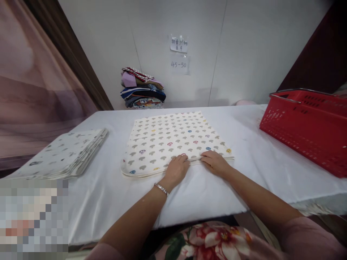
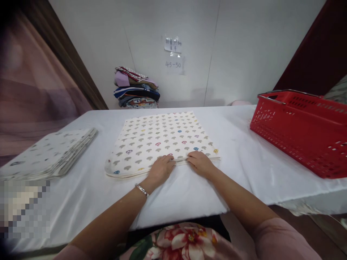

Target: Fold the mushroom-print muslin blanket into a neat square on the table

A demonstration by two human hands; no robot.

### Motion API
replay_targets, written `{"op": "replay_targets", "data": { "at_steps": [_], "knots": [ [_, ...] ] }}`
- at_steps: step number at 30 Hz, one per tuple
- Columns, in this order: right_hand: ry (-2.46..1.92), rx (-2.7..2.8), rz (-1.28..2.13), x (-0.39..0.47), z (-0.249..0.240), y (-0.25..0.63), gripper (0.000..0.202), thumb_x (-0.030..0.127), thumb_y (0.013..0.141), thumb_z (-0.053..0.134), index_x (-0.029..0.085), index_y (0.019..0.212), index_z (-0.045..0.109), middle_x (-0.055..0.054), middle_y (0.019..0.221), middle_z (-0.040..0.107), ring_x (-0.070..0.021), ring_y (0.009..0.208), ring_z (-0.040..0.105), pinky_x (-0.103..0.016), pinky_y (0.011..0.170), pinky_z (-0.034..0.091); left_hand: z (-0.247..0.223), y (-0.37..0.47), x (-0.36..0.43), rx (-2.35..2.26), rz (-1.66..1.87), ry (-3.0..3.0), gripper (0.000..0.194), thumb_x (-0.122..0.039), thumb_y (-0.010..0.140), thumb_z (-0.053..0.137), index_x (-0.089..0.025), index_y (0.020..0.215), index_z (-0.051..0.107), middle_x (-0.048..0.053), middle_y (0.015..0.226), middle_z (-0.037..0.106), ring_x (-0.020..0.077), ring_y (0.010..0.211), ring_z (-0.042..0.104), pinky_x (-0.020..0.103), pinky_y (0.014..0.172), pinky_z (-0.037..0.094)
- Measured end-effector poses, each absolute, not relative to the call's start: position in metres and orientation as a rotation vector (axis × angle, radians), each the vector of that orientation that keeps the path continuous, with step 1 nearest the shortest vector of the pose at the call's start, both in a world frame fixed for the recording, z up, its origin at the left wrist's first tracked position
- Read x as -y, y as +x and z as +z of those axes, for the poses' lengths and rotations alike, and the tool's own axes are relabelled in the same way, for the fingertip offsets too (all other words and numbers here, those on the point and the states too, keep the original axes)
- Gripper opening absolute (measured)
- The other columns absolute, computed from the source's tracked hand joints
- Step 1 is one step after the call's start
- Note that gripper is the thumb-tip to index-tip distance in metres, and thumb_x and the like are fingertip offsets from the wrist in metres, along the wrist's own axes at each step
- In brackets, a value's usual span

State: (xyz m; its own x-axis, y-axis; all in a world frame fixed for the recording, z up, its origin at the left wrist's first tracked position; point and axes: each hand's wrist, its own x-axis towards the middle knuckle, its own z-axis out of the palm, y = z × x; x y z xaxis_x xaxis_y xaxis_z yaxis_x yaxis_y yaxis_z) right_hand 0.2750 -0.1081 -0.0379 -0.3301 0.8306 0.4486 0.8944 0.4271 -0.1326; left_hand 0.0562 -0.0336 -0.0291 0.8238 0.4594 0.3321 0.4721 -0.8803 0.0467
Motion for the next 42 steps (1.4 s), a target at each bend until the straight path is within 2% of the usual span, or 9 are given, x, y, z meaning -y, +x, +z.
{"op": "replay_targets", "data": {
  "at_steps": [9, 17, 23, 29, 34, 38, 42],
  "knots": [
    [-1.567, 2.246, -0.201, 0.106, -0.036, 0.271, 0.023, 0.017, 0.090, 0.042, 0.021, 0.089, 0.064, -0.007, 0.101, 0.061, -0.0205, 0.090, 0.052, -0.034, 0.075, 0.042, -0.033, 0.061, 0.032, 0.773, -0.523, -2.946, 0.020, -0.016, 0.090, 0.041, -0.018, 0.079, 0.058, 0.005, 0.101, 0.056, 0.0184, 0.087, 0.050, 0.034, 0.073, 0.037],
    [-1.498, 2.222, -0.181, 0.109, -0.038, 0.273, 0.024, 0.013, 0.088, 0.038, 0.018, 0.087, 0.061, -0.008, 0.106, 0.060, -0.0199, 0.096, 0.052, -0.034, 0.080, 0.043, -0.030, 0.059, 0.036, 0.653, -0.538, -2.938, 0.021, -0.004, 0.086, 0.038, -0.017, 0.086, 0.055, 0.005, 0.110, 0.054, 0.0190, 0.095, 0.048, 0.032, 0.075, 0.038],
    [-1.511, 2.266, -0.136, 0.111, -0.039, 0.274, 0.024, 0.013, 0.088, 0.037, 0.018, 0.085, 0.061, -0.008, 0.104, 0.060, -0.0193, 0.095, 0.052, -0.035, 0.081, 0.043, -0.033, 0.059, 0.035, 0.593, -0.528, -2.969, 0.022, -0.004, 0.087, 0.036, -0.017, 0.082, 0.053, 0.005, 0.090, 0.054, 0.0180, 0.083, 0.048, 0.033, 0.072, 0.038],
    [-1.490, 2.263, -0.131, 0.113, -0.036, 0.274, 0.025, 0.016, 0.089, 0.037, 0.018, 0.085, 0.062, -0.009, 0.105, 0.061, -0.0198, 0.093, 0.053, -0.036, 0.079, 0.044, -0.036, 0.058, 0.033, 0.575, -0.525, -2.982, 0.022, -0.002, 0.084, 0.036, -0.017, 0.082, 0.052, 0.006, 0.086, 0.053, 0.0182, 0.080, 0.048, 0.034, 0.072, 0.038],
    [-1.471, 2.265, -0.148, 0.114, -0.037, 0.274, 0.023, 0.018, 0.090, 0.039, 0.019, 0.090, 0.062, -0.009, 0.104, 0.062, -0.0198, 0.094, 0.054, -0.036, 0.079, 0.044, -0.037, 0.058, 0.033, 0.588, -0.547, -2.993, 0.023, 0.000, 0.082, 0.037, -0.017, 0.080, 0.052, 0.006, 0.084, 0.053, 0.0188, 0.079, 0.048, 0.035, 0.071, 0.039],
    [-1.462, 2.251, -0.160, 0.115, -0.037, 0.273, 0.021, 0.021, 0.090, 0.042, 0.019, 0.104, 0.058, -0.009, 0.104, 0.063, -0.0199, 0.095, 0.054, -0.035, 0.079, 0.044, -0.039, 0.060, 0.030, 0.571, -0.593, -2.970, 0.020, -0.001, 0.081, 0.040, -0.016, 0.081, 0.053, 0.006, 0.082, 0.054, 0.0195, 0.079, 0.049, 0.035, 0.071, 0.039],
    [-1.495, 2.268, -0.208, 0.114, -0.038, 0.273, 0.024, 0.018, 0.090, 0.041, 0.018, 0.107, 0.058, -0.008, 0.104, 0.063, -0.0194, 0.093, 0.054, -0.034, 0.078, 0.044, -0.041, 0.060, 0.029, 0.556, -0.614, -2.950, 0.019, -0.002, 0.081, 0.041, -0.016, 0.083, 0.054, 0.006, 0.081, 0.055, 0.0198, 0.079, 0.050, 0.034, 0.070, 0.039]
  ]
}}
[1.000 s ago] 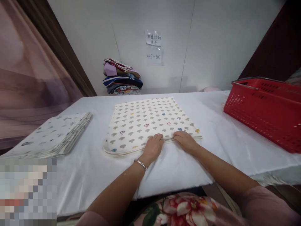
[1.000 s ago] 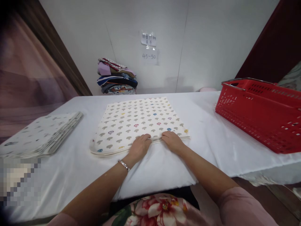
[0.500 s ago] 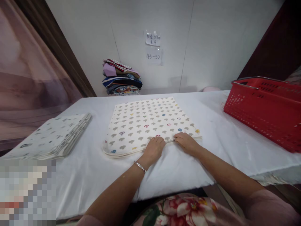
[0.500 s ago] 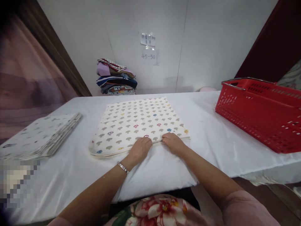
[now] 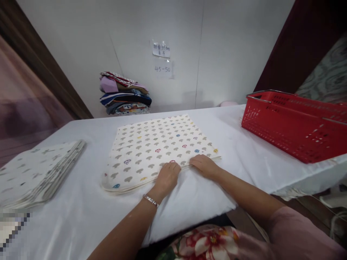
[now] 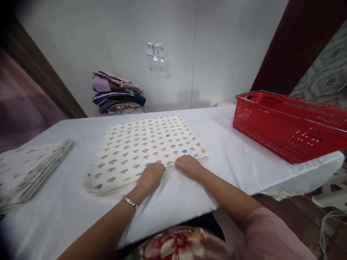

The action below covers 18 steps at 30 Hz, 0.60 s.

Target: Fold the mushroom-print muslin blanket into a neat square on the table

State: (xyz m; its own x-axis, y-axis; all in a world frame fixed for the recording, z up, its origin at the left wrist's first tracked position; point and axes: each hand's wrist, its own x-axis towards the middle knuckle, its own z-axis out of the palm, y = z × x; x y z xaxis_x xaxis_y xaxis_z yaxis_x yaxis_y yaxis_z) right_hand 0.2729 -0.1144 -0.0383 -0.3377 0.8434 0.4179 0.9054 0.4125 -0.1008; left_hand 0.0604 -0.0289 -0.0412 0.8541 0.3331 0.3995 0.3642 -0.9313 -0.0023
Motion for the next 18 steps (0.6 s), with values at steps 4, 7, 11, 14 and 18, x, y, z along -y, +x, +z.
{"op": "replay_targets", "data": {
  "at_steps": [4, 7, 11, 14, 18],
  "knots": [
    [-1.494, 2.267, -0.255, 0.1147, -0.0407, 0.2738, 0.027, 0.012, 0.088, 0.040, 0.020, 0.103, 0.061, -0.008, 0.104, 0.063, -0.0188, 0.093, 0.054, -0.033, 0.076, 0.044, -0.0413, 0.0606, 0.0302, 0.576, -0.589, -2.944, 0.020, -0.002, 0.082, 0.040, -0.016, 0.081, 0.054, 0.006, 0.080, 0.055, 0.0201, 0.078, 0.050, 0.035, 0.070, 0.039],
    [-1.476, 2.254, -0.251, 0.1149, -0.0418, 0.2744, 0.027, 0.011, 0.087, 0.041, 0.020, 0.101, 0.062, -0.008, 0.103, 0.063, -0.0189, 0.093, 0.054, -0.033, 0.077, 0.044, -0.0398, 0.0604, 0.0321, 0.575, -0.566, -2.949, 0.020, -0.004, 0.084, 0.039, -0.016, 0.080, 0.054, 0.007, 0.082, 0.056, 0.0195, 0.078, 0.051, 0.035, 0.071, 0.040],
    [-1.443, 2.262, -0.251, 0.1146, -0.0420, 0.2747, 0.027, 0.011, 0.087, 0.040, 0.019, 0.099, 0.063, -0.008, 0.100, 0.063, -0.0191, 0.090, 0.054, -0.033, 0.076, 0.045, -0.0359, 0.0602, 0.0350, 0.615, -0.564, -2.966, 0.012, -0.016, 0.088, 0.043, -0.017, 0.086, 0.055, 0.006, 0.084, 0.058, 0.0191, 0.080, 0.053, 0.035, 0.072, 0.040],
    [-1.437, 2.255, -0.260, 0.1146, -0.0430, 0.2755, 0.027, 0.011, 0.087, 0.039, 0.018, 0.099, 0.063, -0.009, 0.099, 0.063, -0.0193, 0.090, 0.054, -0.034, 0.076, 0.045, -0.0338, 0.0604, 0.0368, 0.654, -0.543, -2.987, 0.008, -0.022, 0.087, 0.048, -0.018, 0.089, 0.056, 0.005, 0.087, 0.059, 0.0194, 0.084, 0.052, 0.034, 0.073, 0.040],
    [-1.428, 2.238, -0.249, 0.1141, -0.0435, 0.2763, 0.028, 0.010, 0.086, 0.039, 0.018, 0.099, 0.063, -0.009, 0.099, 0.063, -0.0191, 0.090, 0.054, -0.034, 0.077, 0.046, -0.0340, 0.0614, 0.0370, 0.678, -0.518, -2.980, 0.014, -0.016, 0.089, 0.043, -0.018, 0.087, 0.057, 0.005, 0.087, 0.058, 0.0194, 0.087, 0.051, 0.034, 0.073, 0.039]
  ]
}}
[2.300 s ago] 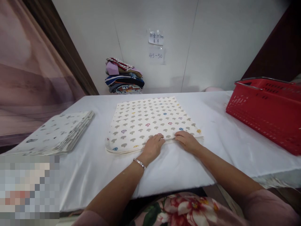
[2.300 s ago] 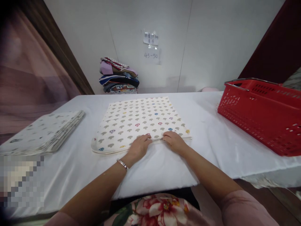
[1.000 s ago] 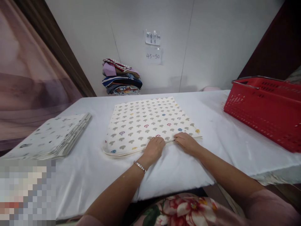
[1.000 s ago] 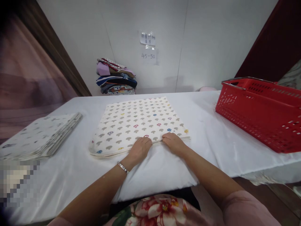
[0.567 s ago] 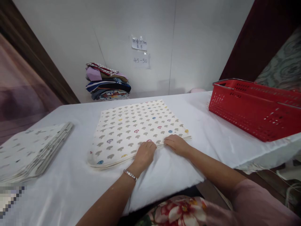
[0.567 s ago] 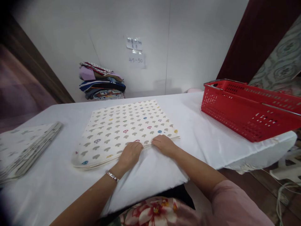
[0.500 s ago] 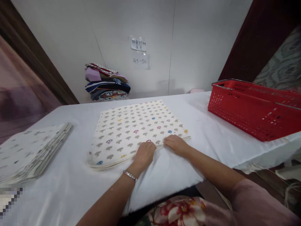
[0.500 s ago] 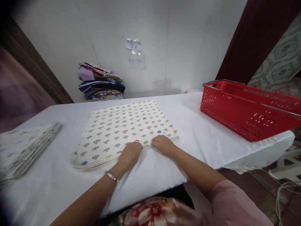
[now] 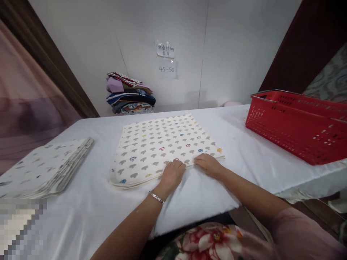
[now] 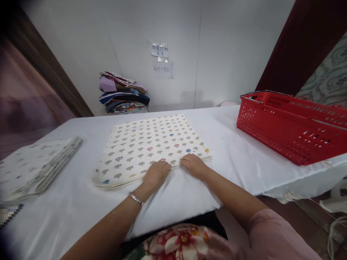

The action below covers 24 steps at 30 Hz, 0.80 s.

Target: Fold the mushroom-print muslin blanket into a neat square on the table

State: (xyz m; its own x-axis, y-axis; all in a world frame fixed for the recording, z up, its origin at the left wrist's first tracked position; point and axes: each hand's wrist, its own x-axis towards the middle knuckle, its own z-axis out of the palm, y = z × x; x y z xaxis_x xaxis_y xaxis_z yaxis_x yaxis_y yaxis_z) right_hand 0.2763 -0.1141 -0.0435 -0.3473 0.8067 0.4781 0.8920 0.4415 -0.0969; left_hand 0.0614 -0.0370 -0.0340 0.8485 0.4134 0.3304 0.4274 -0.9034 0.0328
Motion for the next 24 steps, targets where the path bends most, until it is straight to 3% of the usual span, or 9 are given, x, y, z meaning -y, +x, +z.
{"op": "replay_targets", "data": {
  "at_steps": [9, 13, 17, 20, 24],
  "knots": [
    [-1.436, 2.138, -0.099, 0.125, -0.033, 0.283, 0.026, 0.019, 0.090, 0.041, 0.022, 0.107, 0.061, -0.008, 0.103, 0.063, -0.0182, 0.094, 0.056, -0.034, 0.082, 0.045, -0.031, 0.062, 0.035, 0.631, -0.555, -3.019, 0.015, -0.013, 0.088, 0.044, -0.018, 0.082, 0.057, 0.004, 0.084, 0.055, 0.0189, 0.084, 0.048, 0.032, 0.069, 0.038],
    [-1.675, 1.701, -0.137, 0.144, -0.031, 0.323, 0.024, 0.026, 0.089, 0.041, 0.021, 0.098, 0.063, -0.008, 0.100, 0.063, -0.0191, 0.095, 0.056, -0.034, 0.084, 0.044, -0.031, 0.062, 0.035, 0.659, -0.542, -3.042, 0.016, -0.014, 0.088, 0.043, -0.018, 0.080, 0.057, 0.004, 0.084, 0.055, 0.0185, 0.084, 0.048, 0.032, 0.070, 0.038],
    [-2.029, 1.143, 0.172, 0.159, -0.025, 0.358, 0.025, 0.037, 0.082, 0.045, 0.019, 0.079, 0.063, -0.002, 0.078, 0.064, -0.0158, 0.073, 0.058, -0.027, 0.067, 0.045, -0.030, 0.062, 0.035, 0.663, -0.509, -3.051, 0.017, -0.014, 0.089, 0.042, -0.018, 0.084, 0.058, 0.004, 0.085, 0.054, 0.0184, 0.085, 0.048, 0.032, 0.072, 0.038],
    [-2.161, 1.014, 0.379, 0.161, -0.022, 0.365, 0.033, 0.044, 0.079, 0.047, 0.018, 0.062, 0.057, 0.002, 0.052, 0.053, -0.0118, 0.048, 0.048, -0.023, 0.048, 0.037, -0.029, 0.062, 0.034, 0.669, -0.501, -3.056, 0.018, -0.013, 0.088, 0.042, -0.018, 0.085, 0.058, 0.004, 0.086, 0.055, 0.0182, 0.085, 0.048, 0.032, 0.072, 0.038],
    [-2.230, 1.002, 0.450, 0.153, -0.018, 0.362, 0.033, 0.044, 0.074, 0.053, 0.018, 0.055, 0.052, 0.004, 0.043, 0.046, -0.0086, 0.041, 0.038, -0.022, 0.042, 0.027, -0.028, 0.061, 0.035, 0.677, -0.510, -3.057, 0.019, -0.013, 0.089, 0.040, -0.019, 0.084, 0.058, 0.004, 0.087, 0.055, 0.0182, 0.085, 0.048, 0.032, 0.071, 0.037]
  ]
}}
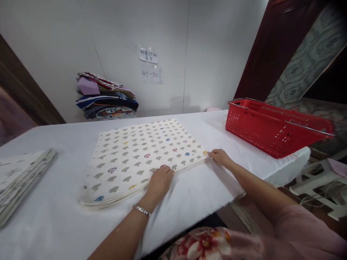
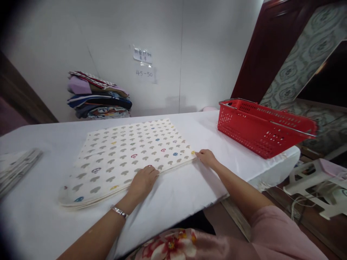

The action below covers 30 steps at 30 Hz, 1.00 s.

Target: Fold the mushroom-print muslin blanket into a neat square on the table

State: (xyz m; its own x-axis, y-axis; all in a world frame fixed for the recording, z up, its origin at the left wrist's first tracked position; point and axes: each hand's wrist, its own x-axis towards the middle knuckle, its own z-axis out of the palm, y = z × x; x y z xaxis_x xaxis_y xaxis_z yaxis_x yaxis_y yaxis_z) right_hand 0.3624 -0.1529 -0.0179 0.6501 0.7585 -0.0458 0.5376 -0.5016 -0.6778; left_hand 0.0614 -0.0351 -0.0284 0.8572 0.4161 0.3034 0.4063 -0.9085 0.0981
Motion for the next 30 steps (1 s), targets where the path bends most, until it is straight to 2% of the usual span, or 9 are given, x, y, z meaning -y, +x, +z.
{"op": "replay_targets", "data": {
  "at_steps": [4, 7, 21, 25, 30],
  "knots": [
    [-2.275, 0.998, 0.521, 0.144, -0.012, 0.361, 0.027, 0.038, 0.071, 0.058, 0.017, 0.054, 0.053, 0.004, 0.043, 0.047, -0.0081, 0.042, 0.039, -0.021, 0.043, 0.027, -0.028, 0.060, 0.036, -0.651, 0.512, 3.001, 0.019, -0.014, 0.089, 0.040, -0.019, 0.084, 0.058, 0.004, 0.086, 0.054, 0.0181, 0.085, 0.048, 0.031, 0.071, 0.037],
    [-2.291, 0.983, 0.562, 0.140, -0.011, 0.363, 0.024, 0.034, 0.072, 0.056, 0.017, 0.056, 0.053, 0.004, 0.043, 0.046, -0.0077, 0.042, 0.040, -0.020, 0.044, 0.029, -0.029, 0.060, 0.036, -0.657, 0.500, 2.999, 0.019, -0.013, 0.089, 0.040, -0.018, 0.083, 0.057, 0.004, 0.086, 0.054, 0.0182, 0.086, 0.048, 0.032, 0.072, 0.036],
    [-2.587, 1.113, 0.709, 0.125, -0.004, 0.369, 0.036, 0.039, 0.072, 0.062, 0.017, 0.046, 0.048, -0.001, 0.034, 0.046, -0.0126, 0.037, 0.045, -0.024, 0.043, 0.034, -0.024, 0.060, 0.038, -0.668, 0.457, 2.989, 0.017, -0.014, 0.087, 0.041, -0.018, 0.088, 0.058, 0.006, 0.091, 0.055, 0.0197, 0.089, 0.049, 0.034, 0.074, 0.038],
    [-2.567, 1.105, 0.700, 0.124, -0.006, 0.368, 0.025, 0.031, 0.072, 0.062, 0.017, 0.055, 0.050, 0.002, 0.038, 0.047, -0.0109, 0.036, 0.044, -0.023, 0.041, 0.033, -0.023, 0.061, 0.038, -0.678, 0.450, 2.996, 0.018, -0.011, 0.085, 0.043, -0.018, 0.089, 0.058, 0.006, 0.090, 0.055, 0.0199, 0.088, 0.049, 0.033, 0.073, 0.038],
    [-2.517, 1.092, 0.652, 0.119, -0.004, 0.375, 0.013, 0.027, 0.079, 0.052, 0.017, 0.071, 0.052, 0.000, 0.052, 0.058, -0.0107, 0.045, 0.053, -0.020, 0.045, 0.037, -0.025, 0.062, 0.038, -0.656, 0.423, 3.032, 0.021, -0.006, 0.083, 0.042, -0.017, 0.090, 0.059, 0.006, 0.090, 0.056, 0.0201, 0.089, 0.049, 0.033, 0.073, 0.038]
  ]
}}
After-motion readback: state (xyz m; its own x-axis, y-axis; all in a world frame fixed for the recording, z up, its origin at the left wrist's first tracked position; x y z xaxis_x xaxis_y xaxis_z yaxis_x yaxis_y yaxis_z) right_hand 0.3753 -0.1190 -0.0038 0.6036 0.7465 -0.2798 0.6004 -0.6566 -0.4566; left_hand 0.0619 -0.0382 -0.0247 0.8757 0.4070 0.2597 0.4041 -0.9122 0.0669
